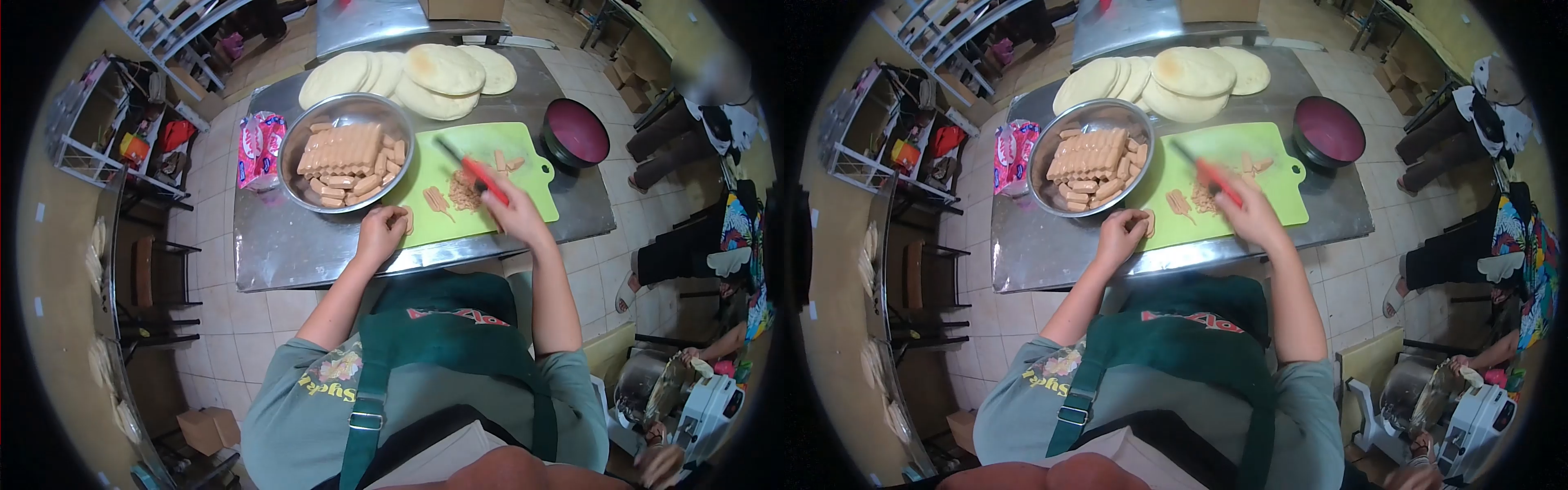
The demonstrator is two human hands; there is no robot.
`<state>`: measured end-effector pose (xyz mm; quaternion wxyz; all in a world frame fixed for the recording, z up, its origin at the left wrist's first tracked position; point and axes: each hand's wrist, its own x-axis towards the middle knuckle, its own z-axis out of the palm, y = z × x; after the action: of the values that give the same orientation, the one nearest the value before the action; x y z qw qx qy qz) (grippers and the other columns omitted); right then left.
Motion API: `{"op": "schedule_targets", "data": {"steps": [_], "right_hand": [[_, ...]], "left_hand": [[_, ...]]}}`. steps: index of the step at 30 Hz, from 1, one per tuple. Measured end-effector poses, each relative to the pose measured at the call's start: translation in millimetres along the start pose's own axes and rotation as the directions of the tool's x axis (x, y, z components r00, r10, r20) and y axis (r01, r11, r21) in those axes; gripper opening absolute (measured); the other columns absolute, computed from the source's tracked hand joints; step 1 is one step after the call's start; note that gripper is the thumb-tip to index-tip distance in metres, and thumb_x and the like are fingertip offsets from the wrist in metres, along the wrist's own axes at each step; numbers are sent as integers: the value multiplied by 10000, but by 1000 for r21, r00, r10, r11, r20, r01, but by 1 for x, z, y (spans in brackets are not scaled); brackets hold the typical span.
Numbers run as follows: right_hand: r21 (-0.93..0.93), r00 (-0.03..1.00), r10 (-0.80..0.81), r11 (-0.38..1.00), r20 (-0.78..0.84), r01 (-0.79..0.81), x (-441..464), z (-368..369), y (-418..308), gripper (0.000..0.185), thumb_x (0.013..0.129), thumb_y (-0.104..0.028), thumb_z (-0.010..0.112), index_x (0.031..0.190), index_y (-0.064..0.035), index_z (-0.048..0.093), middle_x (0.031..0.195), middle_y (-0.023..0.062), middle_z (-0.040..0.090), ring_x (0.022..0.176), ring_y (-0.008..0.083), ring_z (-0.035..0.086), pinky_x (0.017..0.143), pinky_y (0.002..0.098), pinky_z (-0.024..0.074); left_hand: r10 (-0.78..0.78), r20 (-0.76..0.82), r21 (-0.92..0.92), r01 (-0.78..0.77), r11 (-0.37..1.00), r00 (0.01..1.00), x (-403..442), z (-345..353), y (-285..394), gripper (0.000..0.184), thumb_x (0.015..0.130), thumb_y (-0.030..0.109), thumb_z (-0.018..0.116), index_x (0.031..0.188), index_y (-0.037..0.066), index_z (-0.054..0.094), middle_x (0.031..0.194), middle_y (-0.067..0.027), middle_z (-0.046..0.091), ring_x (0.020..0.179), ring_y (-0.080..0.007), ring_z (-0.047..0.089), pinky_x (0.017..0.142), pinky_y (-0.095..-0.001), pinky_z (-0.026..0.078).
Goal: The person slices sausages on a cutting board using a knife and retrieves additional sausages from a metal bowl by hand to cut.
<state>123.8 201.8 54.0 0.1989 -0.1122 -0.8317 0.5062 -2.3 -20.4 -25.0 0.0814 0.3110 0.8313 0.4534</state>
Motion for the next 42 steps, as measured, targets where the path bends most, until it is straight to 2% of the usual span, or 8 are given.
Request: {"op": "schedule_targets", "data": {"steps": [2,4,6,8,10,13,18,42], "right_hand": [[10,897,319,941,305,-338,-20,1,-12,488,872,-101,539,1347,-95,428,1240,149,562,1106,201,556,935,310,409],[-31,892,307,948,333,-315,-35,9,-2,489,870,-108,539,1346,-95,429,1227,159,568,1100,223,563,932,312,411],[-66,886,295,954,358,-291,-47,18,9,489,867,-115,539,1344,-95,430,1213,168,573,1093,245,571,930,313,413],[-108,872,327,945,364,-309,-55,28,16,488,860,-125,536,1336,-98,436,1196,205,567,1088,308,569,917,319,424],[-121,918,245,969,311,-217,-58,36,14,488,861,-135,520,1340,-112,430,1083,236,601,980,362,596,845,337,460],[-162,888,363,931,282,-328,-60,43,6,494,858,-132,506,1344,-120,420,928,250,619,857,382,613,759,392,480],[-325,979,115,944,166,-55,-74,57,12,470,847,-99,490,1315,-130,447,765,231,602,736,395,591,673,472,458],[-490,989,36,871,146,40,-82,57,12,464,872,-145,509,1330,-171,440,665,169,568,595,354,577,544,448,462]], "left_hand": [[-104,44,-44,106,993,994,0,-5,6,185,734,32,566,884,-5,669,791,-169,618,779,-300,601,695,-364,489],[98,48,-39,-96,995,994,0,-9,-3,227,733,11,555,928,5,672,875,-169,627,817,-304,607,744,-358,494],[100,97,-7,-100,995,990,-2,-19,1,266,724,-17,539,947,24,678,984,-166,620,876,-312,606,789,-362,491],[277,200,56,-294,954,940,1,-25,2,290,728,-38,549,978,41,673,1064,-140,607,928,-281,600,786,-333,491],[320,226,75,-344,936,920,5,-23,-5,229,753,3,611,969,44,672,1015,-131,619,915,-290,605,767,-338,499],[401,238,140,-440,887,884,6,-16,-7,202,761,76,660,961,54,676,958,-110,636,860,-276,617,733,-334,504],[471,78,169,-477,862,879,2,4,-3,224,740,50,620,954,75,682,899,-97,648,815,-277,618,706,-352,507],[609,148,258,-625,737,779,9,8,-5,233,695,65,568,912,58,651,928,-68,637,895,-248,608,726,-344,501]]}}
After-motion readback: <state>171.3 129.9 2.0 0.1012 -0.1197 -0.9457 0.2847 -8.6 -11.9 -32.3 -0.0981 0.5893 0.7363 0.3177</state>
